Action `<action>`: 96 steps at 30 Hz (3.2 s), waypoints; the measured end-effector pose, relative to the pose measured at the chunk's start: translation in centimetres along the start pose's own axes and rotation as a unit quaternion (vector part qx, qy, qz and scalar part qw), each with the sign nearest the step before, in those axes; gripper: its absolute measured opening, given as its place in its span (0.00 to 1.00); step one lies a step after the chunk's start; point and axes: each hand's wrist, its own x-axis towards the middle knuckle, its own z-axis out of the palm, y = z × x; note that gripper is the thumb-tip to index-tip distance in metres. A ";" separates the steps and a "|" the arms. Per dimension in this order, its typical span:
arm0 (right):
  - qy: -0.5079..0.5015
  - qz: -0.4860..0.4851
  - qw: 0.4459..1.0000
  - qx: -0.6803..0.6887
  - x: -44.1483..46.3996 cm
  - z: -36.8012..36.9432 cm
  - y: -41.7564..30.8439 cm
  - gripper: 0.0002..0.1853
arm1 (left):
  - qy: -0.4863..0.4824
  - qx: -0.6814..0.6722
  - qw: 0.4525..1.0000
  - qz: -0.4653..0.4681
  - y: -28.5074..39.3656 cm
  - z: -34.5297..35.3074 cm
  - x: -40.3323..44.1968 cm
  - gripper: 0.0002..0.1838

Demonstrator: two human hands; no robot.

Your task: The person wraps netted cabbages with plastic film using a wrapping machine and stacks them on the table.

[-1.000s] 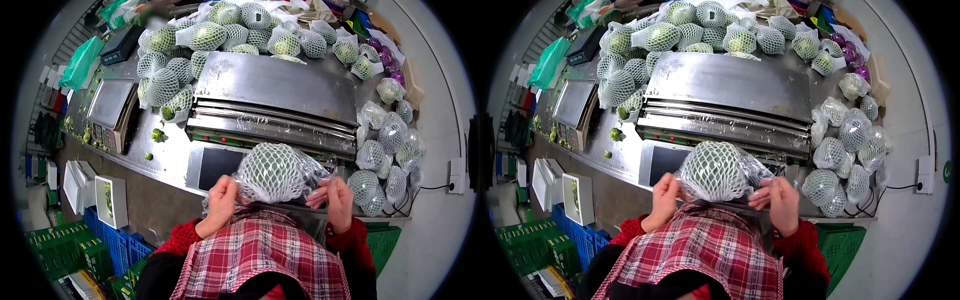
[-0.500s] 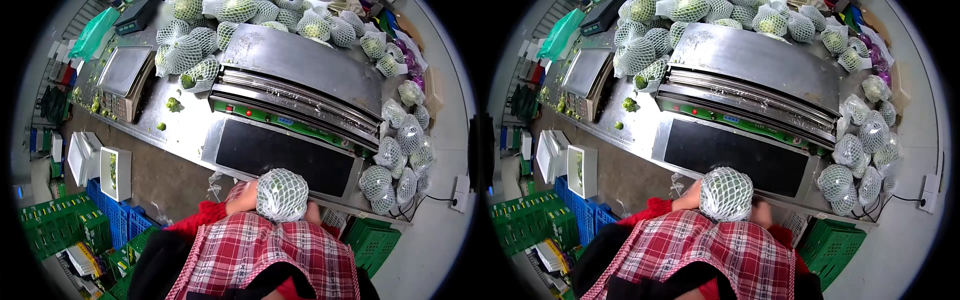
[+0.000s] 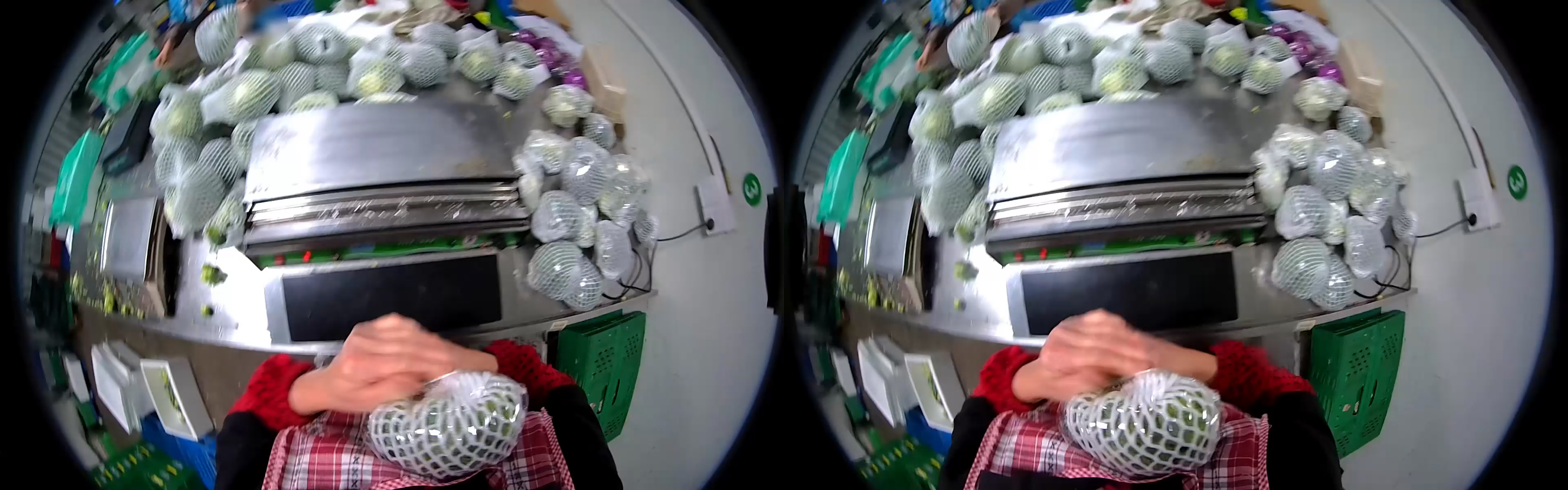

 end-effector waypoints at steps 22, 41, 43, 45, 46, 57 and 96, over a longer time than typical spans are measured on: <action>0.478 0.027 0.666 -0.572 -7.7 -51.8 4.0 0.35 | 0.159 0.600 0.628 -0.470 -23.3 -25.3 17.4 0.57; -0.004 0.123 0.928 -0.352 42.9 -22.7 16.4 0.33 | 0.371 0.451 0.690 -0.427 -26.8 -31.9 11.5 0.42; 0.053 0.094 0.942 -0.319 45.8 -21.1 19.5 0.35 | 0.389 0.422 0.691 -0.439 -27.7 -32.0 10.4 0.29; 0.078 0.142 0.944 -0.288 46.5 -20.5 18.8 0.37 | 0.430 0.416 0.685 -0.416 -27.6 -31.8 10.5 0.15; 0.097 0.186 0.943 -0.259 46.6 -20.7 18.8 0.38 | 0.502 0.375 0.678 -0.383 -27.7 -31.6 10.4 0.08; 0.132 -0.061 0.949 -0.278 28.1 -18.7 -0.4 0.17 | 0.389 0.324 0.830 -0.233 -8.9 -16.2 10.1 0.10; 0.084 0.040 0.995 0.018 23.8 -22.8 6.7 0.14 | 0.187 0.246 0.903 -0.297 -13.7 -21.8 4.9 0.36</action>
